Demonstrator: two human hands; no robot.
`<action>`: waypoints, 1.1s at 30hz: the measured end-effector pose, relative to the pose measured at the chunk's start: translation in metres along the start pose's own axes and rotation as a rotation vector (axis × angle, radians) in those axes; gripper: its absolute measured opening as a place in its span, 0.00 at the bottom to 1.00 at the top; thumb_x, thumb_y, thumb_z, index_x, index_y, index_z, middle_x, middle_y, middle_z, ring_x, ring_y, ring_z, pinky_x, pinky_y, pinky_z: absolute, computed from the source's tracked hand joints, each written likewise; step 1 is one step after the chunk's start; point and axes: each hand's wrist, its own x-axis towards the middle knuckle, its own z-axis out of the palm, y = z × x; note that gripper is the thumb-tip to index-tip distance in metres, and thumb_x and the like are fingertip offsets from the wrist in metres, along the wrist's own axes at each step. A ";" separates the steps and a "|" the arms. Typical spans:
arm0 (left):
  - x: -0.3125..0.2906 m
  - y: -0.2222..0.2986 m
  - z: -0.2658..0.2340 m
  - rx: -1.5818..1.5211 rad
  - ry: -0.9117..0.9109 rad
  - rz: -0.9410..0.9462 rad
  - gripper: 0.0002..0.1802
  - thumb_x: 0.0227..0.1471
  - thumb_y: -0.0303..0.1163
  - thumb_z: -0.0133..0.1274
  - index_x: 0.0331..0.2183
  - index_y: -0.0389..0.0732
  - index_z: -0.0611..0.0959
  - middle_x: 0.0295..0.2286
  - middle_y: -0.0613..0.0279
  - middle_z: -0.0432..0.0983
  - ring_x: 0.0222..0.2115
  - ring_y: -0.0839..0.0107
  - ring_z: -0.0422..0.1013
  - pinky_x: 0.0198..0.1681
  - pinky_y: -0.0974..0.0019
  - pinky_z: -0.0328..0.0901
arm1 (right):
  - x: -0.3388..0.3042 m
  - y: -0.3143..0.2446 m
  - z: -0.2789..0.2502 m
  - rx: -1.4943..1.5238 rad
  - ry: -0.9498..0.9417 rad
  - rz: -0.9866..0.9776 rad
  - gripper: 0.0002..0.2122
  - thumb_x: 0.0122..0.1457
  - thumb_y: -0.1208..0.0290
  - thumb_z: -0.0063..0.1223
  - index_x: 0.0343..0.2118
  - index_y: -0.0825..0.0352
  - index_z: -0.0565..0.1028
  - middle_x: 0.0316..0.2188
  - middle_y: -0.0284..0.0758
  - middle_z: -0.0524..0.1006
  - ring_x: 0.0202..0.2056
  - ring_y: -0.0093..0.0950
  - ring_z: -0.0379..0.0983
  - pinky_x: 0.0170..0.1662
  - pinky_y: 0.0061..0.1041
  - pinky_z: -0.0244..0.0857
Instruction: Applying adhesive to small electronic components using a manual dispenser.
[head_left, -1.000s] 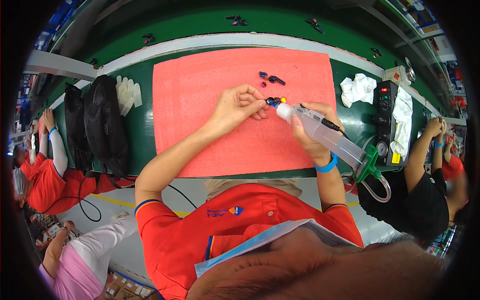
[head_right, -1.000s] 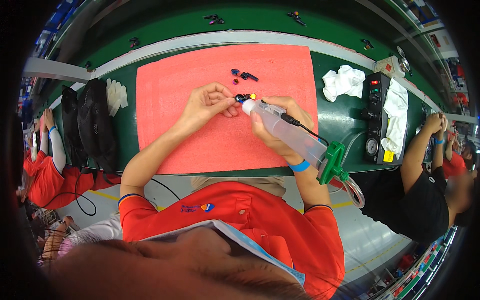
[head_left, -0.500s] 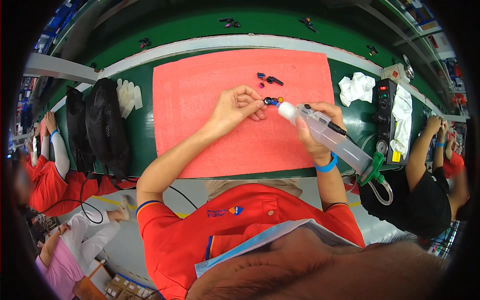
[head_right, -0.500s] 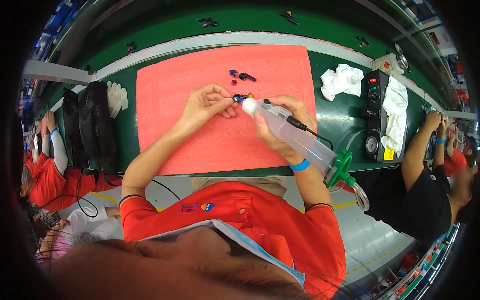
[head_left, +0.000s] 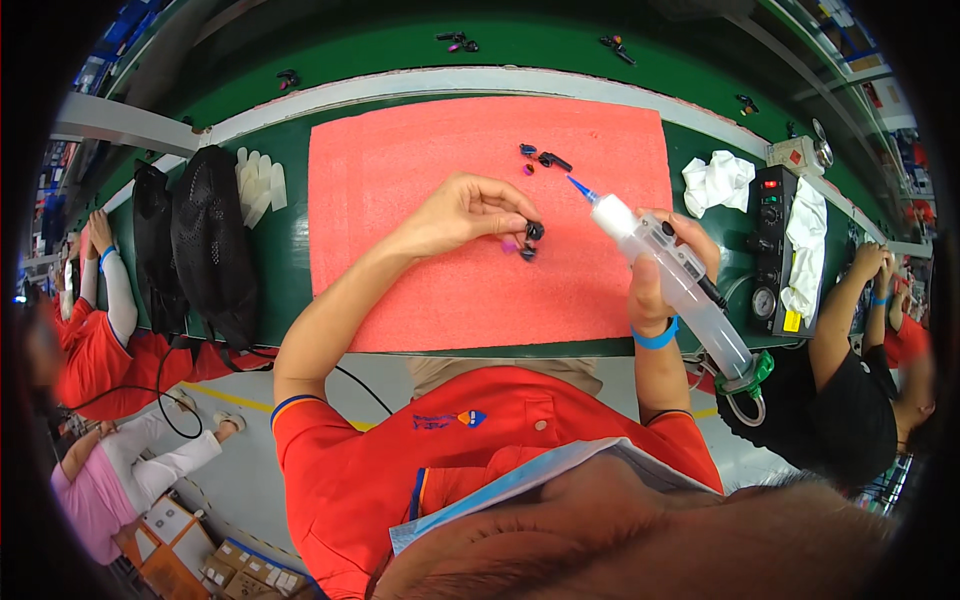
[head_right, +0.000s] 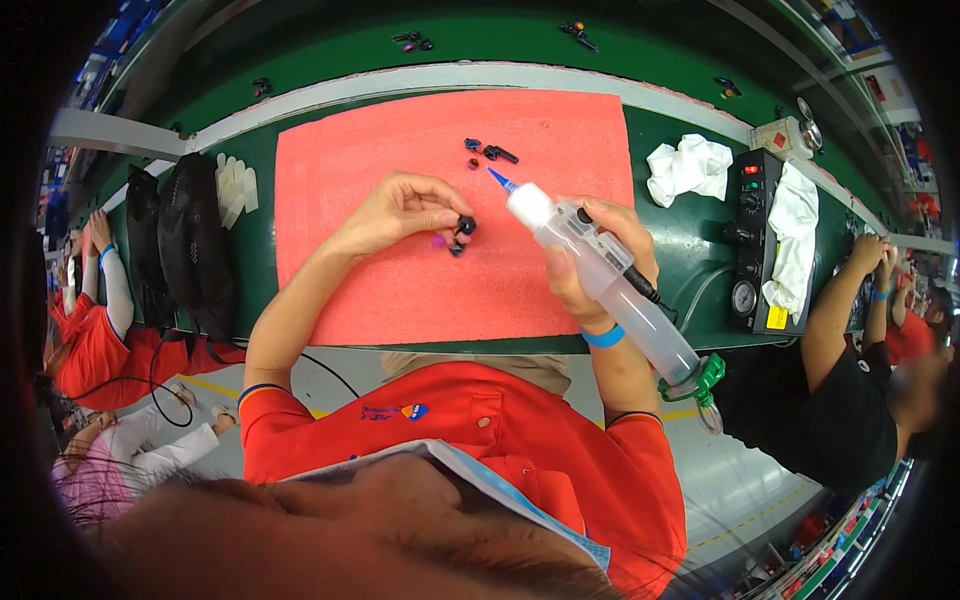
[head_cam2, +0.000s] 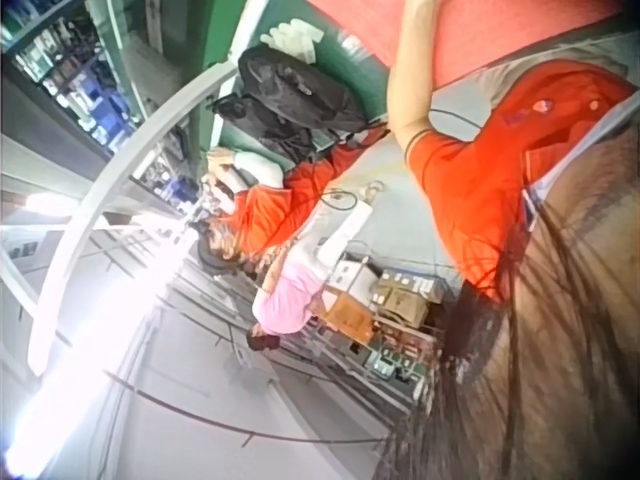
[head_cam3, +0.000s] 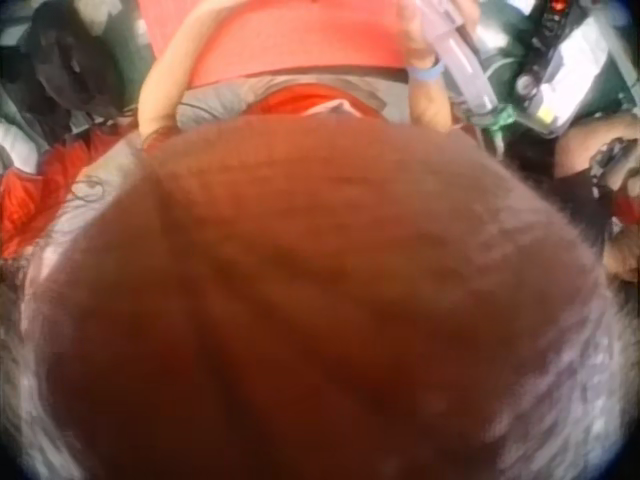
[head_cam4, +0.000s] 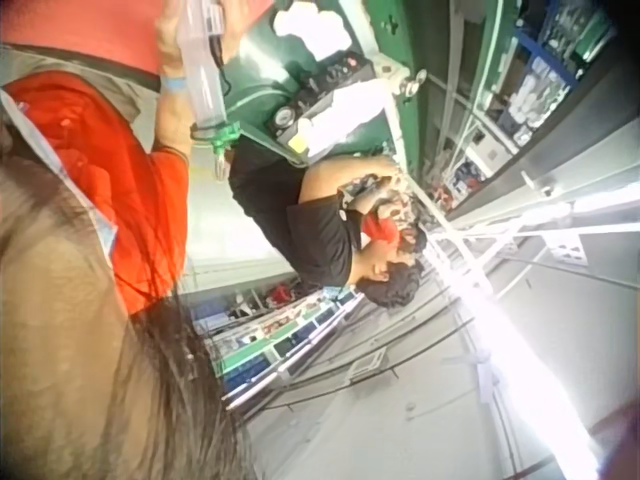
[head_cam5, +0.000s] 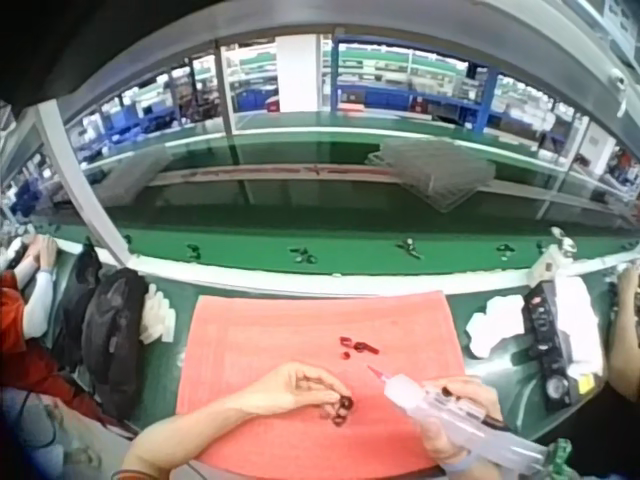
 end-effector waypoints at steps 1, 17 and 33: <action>0.001 -0.002 0.000 0.031 0.026 0.022 0.07 0.45 0.22 0.46 0.31 0.31 0.73 0.26 0.55 0.73 0.25 0.73 0.71 0.29 0.76 0.66 | 0.000 -0.001 -0.001 0.008 -0.017 0.016 0.21 0.44 0.66 0.54 0.38 0.69 0.60 0.27 0.45 0.70 0.27 0.29 0.68 0.30 0.23 0.62; 0.004 -0.009 0.001 0.043 0.190 -0.013 0.07 0.45 0.20 0.46 0.32 0.31 0.73 0.25 0.59 0.72 0.25 0.77 0.70 0.29 0.77 0.65 | 0.008 -0.014 0.013 -0.157 -0.232 0.059 0.15 0.36 0.74 0.57 0.29 0.69 0.67 0.23 0.41 0.73 0.26 0.29 0.72 0.30 0.21 0.66; 0.003 -0.012 0.000 0.058 0.178 -0.008 0.07 0.44 0.21 0.47 0.31 0.32 0.73 0.26 0.61 0.72 0.28 0.79 0.69 0.31 0.78 0.65 | 0.008 -0.013 0.015 -0.176 -0.262 0.043 0.14 0.36 0.74 0.57 0.29 0.68 0.67 0.22 0.40 0.74 0.25 0.29 0.73 0.29 0.21 0.66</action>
